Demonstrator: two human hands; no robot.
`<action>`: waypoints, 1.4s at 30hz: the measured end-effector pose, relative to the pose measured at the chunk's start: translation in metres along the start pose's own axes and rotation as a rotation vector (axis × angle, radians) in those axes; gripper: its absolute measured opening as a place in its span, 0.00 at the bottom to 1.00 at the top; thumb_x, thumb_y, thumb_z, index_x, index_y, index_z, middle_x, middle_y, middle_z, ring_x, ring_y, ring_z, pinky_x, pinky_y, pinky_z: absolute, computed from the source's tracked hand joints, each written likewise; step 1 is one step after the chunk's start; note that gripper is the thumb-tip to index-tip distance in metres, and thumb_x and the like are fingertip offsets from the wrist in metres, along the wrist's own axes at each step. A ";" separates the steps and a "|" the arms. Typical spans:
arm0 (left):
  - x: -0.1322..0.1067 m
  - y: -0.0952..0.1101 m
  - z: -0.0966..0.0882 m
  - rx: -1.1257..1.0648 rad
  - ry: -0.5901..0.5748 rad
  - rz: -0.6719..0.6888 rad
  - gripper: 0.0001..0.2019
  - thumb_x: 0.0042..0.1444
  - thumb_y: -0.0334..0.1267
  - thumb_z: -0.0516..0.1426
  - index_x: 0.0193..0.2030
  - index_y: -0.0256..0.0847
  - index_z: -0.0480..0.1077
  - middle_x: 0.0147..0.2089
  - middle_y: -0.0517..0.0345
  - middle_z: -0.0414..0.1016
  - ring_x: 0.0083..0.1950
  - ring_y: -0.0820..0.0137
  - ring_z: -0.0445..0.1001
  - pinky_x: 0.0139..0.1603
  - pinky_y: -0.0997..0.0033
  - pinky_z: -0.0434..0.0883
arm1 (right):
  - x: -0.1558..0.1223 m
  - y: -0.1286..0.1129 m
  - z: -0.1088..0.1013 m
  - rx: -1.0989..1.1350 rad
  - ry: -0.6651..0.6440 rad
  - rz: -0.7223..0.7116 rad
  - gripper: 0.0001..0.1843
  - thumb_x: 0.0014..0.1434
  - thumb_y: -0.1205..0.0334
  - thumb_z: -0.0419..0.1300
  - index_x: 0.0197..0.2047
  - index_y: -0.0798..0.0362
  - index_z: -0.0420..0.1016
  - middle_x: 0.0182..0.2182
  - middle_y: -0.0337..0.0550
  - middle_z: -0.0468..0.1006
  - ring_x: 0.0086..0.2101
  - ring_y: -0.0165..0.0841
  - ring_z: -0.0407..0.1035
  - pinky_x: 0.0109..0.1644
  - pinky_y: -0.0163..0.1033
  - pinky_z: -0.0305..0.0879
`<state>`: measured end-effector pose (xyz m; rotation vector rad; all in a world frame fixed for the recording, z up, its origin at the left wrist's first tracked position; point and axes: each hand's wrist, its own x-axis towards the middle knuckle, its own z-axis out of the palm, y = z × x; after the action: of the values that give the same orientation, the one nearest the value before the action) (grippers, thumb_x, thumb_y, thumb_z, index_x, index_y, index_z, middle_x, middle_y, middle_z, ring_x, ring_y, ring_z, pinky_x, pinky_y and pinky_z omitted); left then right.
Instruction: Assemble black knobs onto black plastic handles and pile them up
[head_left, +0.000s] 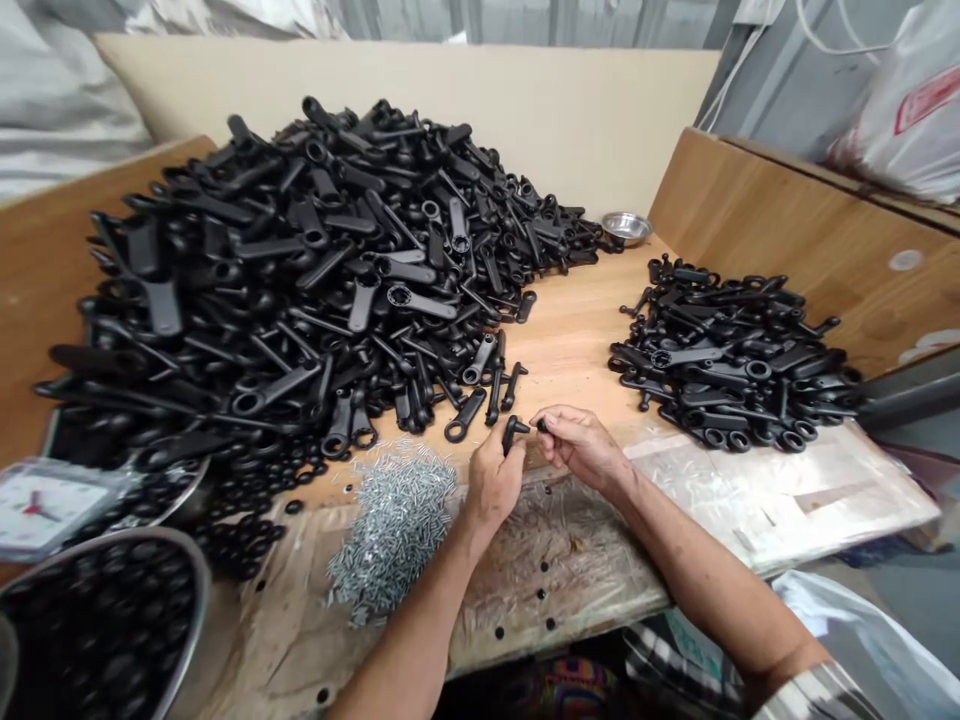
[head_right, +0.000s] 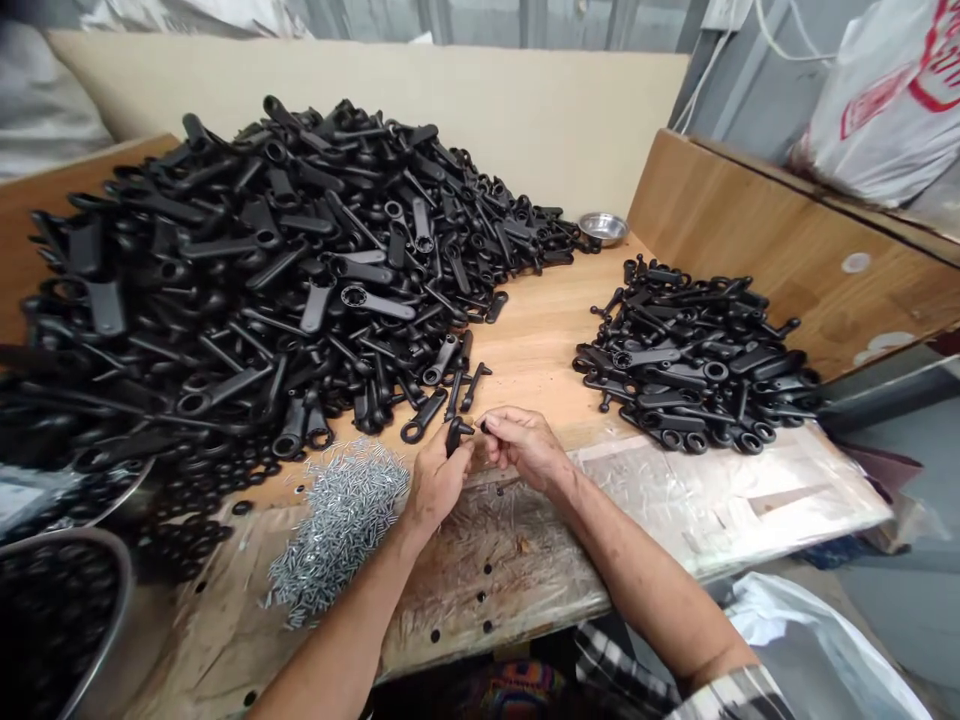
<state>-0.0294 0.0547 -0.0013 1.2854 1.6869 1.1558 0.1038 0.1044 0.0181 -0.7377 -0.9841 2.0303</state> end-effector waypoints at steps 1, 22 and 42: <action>0.000 0.001 -0.001 0.042 0.021 0.016 0.10 0.51 0.36 0.49 0.39 0.40 0.66 0.26 0.62 0.68 0.27 0.75 0.66 0.27 0.78 0.62 | 0.001 0.000 0.000 0.009 0.014 0.002 0.11 0.48 0.59 0.63 0.31 0.58 0.72 0.17 0.36 0.69 0.16 0.23 0.62 0.16 0.26 0.57; 0.000 0.007 -0.001 0.222 0.117 0.027 0.13 0.53 0.35 0.50 0.44 0.43 0.68 0.27 0.58 0.71 0.29 0.69 0.68 0.32 0.74 0.62 | 0.004 0.013 0.009 0.017 0.058 0.037 0.12 0.45 0.57 0.65 0.27 0.57 0.70 0.18 0.38 0.71 0.16 0.25 0.64 0.14 0.26 0.59; -0.006 -0.002 0.018 0.552 0.198 0.110 0.18 0.53 0.32 0.48 0.51 0.37 0.62 0.30 0.51 0.73 0.33 0.65 0.72 0.35 0.72 0.64 | -0.006 0.017 0.018 -0.121 0.300 -0.081 0.13 0.46 0.55 0.62 0.22 0.57 0.68 0.12 0.35 0.65 0.11 0.21 0.54 0.12 0.27 0.48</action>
<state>-0.0123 0.0531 -0.0089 1.6508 2.2065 0.9308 0.0877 0.0850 0.0146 -1.0168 -0.9500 1.7400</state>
